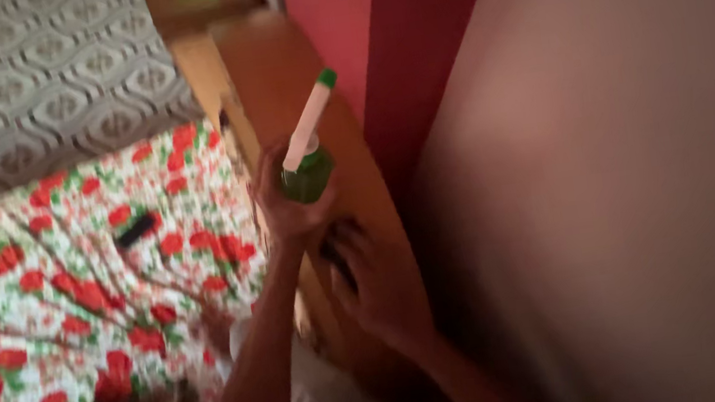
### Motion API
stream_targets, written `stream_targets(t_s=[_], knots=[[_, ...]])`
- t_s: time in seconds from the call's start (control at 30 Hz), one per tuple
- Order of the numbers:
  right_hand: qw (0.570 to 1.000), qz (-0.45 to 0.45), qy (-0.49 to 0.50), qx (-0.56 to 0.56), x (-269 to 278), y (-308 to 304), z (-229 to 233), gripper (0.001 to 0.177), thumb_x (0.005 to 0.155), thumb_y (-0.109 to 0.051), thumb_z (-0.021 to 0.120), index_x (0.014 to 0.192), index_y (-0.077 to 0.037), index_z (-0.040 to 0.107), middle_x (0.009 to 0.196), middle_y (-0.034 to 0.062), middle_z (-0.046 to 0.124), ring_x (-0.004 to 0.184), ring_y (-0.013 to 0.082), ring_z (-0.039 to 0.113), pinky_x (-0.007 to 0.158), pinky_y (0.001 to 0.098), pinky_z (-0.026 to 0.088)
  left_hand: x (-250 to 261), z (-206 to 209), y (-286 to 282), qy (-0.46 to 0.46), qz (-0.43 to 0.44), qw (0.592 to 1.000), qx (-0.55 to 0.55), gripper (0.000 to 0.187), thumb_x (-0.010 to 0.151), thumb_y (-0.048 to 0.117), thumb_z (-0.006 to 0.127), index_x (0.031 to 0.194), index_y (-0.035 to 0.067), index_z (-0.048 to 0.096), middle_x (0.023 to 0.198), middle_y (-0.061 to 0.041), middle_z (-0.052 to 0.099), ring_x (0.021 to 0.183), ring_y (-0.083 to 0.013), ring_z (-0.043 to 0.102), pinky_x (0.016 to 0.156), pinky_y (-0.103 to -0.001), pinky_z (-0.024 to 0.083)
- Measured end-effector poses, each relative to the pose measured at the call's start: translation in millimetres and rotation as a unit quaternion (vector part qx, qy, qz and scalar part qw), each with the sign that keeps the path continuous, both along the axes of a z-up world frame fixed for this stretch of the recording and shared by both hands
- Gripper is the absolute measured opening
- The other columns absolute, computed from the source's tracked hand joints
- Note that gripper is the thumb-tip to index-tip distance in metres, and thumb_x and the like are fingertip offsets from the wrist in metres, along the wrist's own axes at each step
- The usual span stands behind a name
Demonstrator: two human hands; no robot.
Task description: The person cleans a wooden headboard using a spray bottle and a cloth. They spray the surface and wipe it down repeatedly, focusing on the top and side sections.
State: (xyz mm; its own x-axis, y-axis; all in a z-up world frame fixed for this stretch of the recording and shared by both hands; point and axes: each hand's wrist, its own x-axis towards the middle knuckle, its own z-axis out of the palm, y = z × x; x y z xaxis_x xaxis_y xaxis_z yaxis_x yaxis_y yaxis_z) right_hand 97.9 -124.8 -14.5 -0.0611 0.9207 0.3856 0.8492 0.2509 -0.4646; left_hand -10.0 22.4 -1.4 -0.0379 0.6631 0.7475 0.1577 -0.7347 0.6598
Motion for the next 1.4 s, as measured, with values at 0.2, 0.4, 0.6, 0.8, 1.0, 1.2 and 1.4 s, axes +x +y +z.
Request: stream_targets(t_s=[0.2,0.4,0.6,0.8,1.0,1.2,1.4], knots=[[0.99,-0.044,0.031,0.134,20,11,-37,0.038,0.1,-0.02,0.067,0.135,-0.006,0.061,0.148,0.0166,0.055,0.145,0.0401,0.045,0.115,0.0512,0.04,-35,-43,-71,0.012,-0.004,0.999,0.038,0.059,0.075,0.017,0.088,0.126,0.002,0.063,0.121,-0.013,0.068,0.109,-0.0285,0.069,0.097,-0.039,0.056],[0.991,-0.08,0.026,0.1,4,-42,-61,0.043,0.096,-0.019,0.066,0.136,-0.004,0.058,0.145,0.0181,0.053,0.145,0.0442,0.041,0.118,0.0533,0.036,-75,-78,-136,0.031,0.028,0.998,-0.046,0.059,0.074,0.016,0.087,0.125,0.001,0.062,0.124,-0.015,0.067,0.114,-0.0296,0.067,0.1,-0.04,0.055],[0.994,0.026,0.015,0.104,-18,-28,-41,0.049,0.092,-0.02,0.068,0.138,-0.005,0.059,0.146,0.0173,0.057,0.143,0.0422,0.047,0.111,0.0513,0.041,-73,-91,-149,0.009,0.018,0.997,-0.069,0.057,0.073,0.014,0.086,0.123,0.002,0.062,0.126,-0.016,0.066,0.117,-0.0299,0.066,0.102,-0.041,0.054],[0.986,0.011,0.008,0.167,12,34,-18,0.039,0.101,-0.021,0.069,0.135,-0.005,0.059,0.144,0.0171,0.059,0.138,0.0385,0.053,0.113,0.0487,0.043,-78,-78,-147,-0.005,0.018,0.997,-0.079,0.058,0.072,0.013,0.086,0.123,0.001,0.062,0.124,-0.016,0.066,0.112,-0.0297,0.068,0.099,-0.039,0.055],[0.986,-0.078,0.001,0.146,27,-14,-55,0.039,0.101,-0.015,0.065,0.137,-0.004,0.058,0.147,0.019,0.054,0.144,0.0434,0.044,0.115,0.0522,0.038,-85,-80,-154,0.011,0.009,0.994,-0.111,0.056,0.069,0.015,0.085,0.119,0.002,0.064,0.121,-0.014,0.068,0.107,-0.0267,0.07,0.093,-0.037,0.056],[0.994,-0.056,0.015,0.09,-12,-52,-70,0.042,0.099,-0.015,0.064,0.14,-0.008,0.056,0.148,0.0169,0.053,0.144,0.0436,0.042,0.116,0.0526,0.037,-90,-93,-167,0.059,0.048,0.989,-0.13,0.06,0.067,0.015,0.085,0.122,0.002,0.065,0.12,-0.013,0.069,0.108,-0.0269,0.069,0.099,-0.039,0.052],[0.992,0.035,0.055,0.109,-9,15,-33,0.042,0.102,-0.019,0.066,0.14,-0.004,0.054,0.146,0.0165,0.056,0.145,0.0408,0.044,0.118,0.0511,0.038,-91,-103,-162,0.002,0.048,0.986,-0.16,0.064,0.07,0.021,0.085,0.126,0.0,0.061,0.117,-0.011,0.067,0.107,-0.0231,0.068,0.096,-0.036,0.053]])
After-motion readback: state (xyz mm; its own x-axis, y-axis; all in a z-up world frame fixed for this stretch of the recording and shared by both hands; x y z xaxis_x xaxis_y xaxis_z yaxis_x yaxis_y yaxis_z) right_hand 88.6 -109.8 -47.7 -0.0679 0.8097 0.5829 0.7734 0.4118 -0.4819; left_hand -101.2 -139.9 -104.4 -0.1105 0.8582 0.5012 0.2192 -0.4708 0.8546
